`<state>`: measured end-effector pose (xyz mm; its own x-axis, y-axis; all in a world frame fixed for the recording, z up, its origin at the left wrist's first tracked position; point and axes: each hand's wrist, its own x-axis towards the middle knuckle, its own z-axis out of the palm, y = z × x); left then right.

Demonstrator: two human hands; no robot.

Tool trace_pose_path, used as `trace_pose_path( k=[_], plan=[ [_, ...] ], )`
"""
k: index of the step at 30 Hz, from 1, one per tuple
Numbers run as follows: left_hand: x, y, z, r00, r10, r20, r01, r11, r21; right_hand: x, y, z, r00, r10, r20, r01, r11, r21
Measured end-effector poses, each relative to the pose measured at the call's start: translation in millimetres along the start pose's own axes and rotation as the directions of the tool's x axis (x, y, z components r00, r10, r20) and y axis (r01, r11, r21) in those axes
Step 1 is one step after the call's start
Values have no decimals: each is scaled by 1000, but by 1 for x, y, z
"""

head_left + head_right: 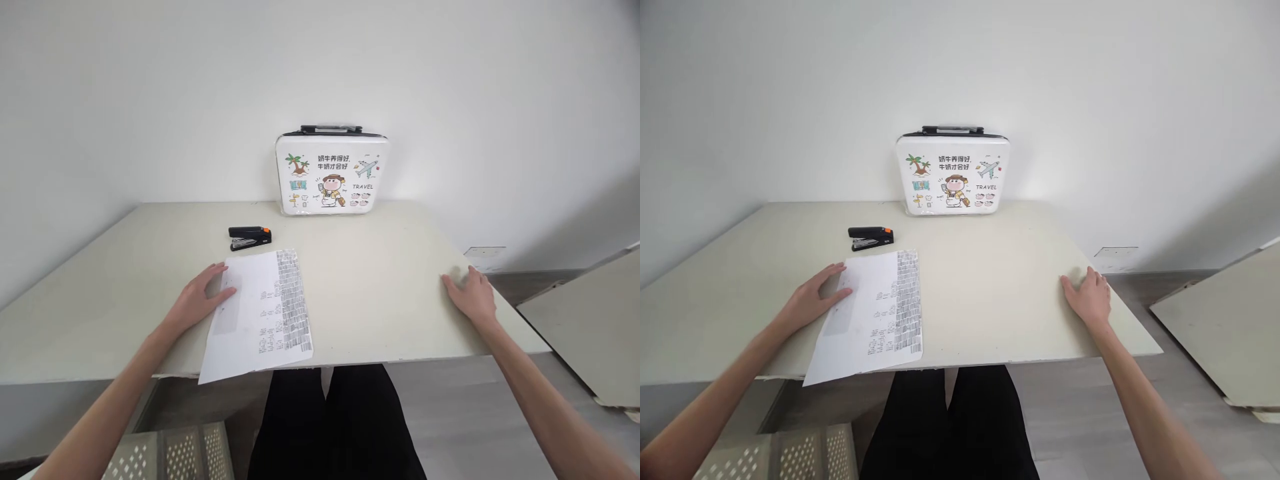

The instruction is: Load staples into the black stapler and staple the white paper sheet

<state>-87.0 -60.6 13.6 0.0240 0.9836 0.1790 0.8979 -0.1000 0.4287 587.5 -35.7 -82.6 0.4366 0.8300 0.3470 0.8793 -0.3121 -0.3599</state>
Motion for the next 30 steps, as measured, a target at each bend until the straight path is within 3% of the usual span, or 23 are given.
trace_pose_path(
  k=[3, 7, 13, 17, 20, 24, 30],
  plan=[
    [0, 0, 2, 994, -72, -80, 70, 997, -26, 17, -42, 16, 995, -37, 89, 30, 996, 81],
    [-3, -1, 3, 989, -98, -112, 92, 994, -55, 28, -120, 41, 933, -311, 183, 256, 928, 273],
    [-1, -1, 6, 987, 3, -163, -3, 1000, 0, 17, -254, 90, 837, -512, 193, 391, 807, 442],
    [38, 19, 13, 949, 146, -280, -126, 988, 88, -5, -325, 108, 771, -601, 212, 434, 739, 515],
    [82, 37, 22, 952, 219, -215, -190, 971, 146, -18, -351, 108, 739, -637, 221, 445, 706, 550],
    [127, 39, 27, 982, 125, -142, -105, 984, 142, -26, -356, 100, 721, -657, 219, 445, 682, 581],
    [138, 12, 19, 993, 38, -112, -29, 997, 73, -27, -355, 95, 734, -650, 200, 412, 658, 630]
  ],
)
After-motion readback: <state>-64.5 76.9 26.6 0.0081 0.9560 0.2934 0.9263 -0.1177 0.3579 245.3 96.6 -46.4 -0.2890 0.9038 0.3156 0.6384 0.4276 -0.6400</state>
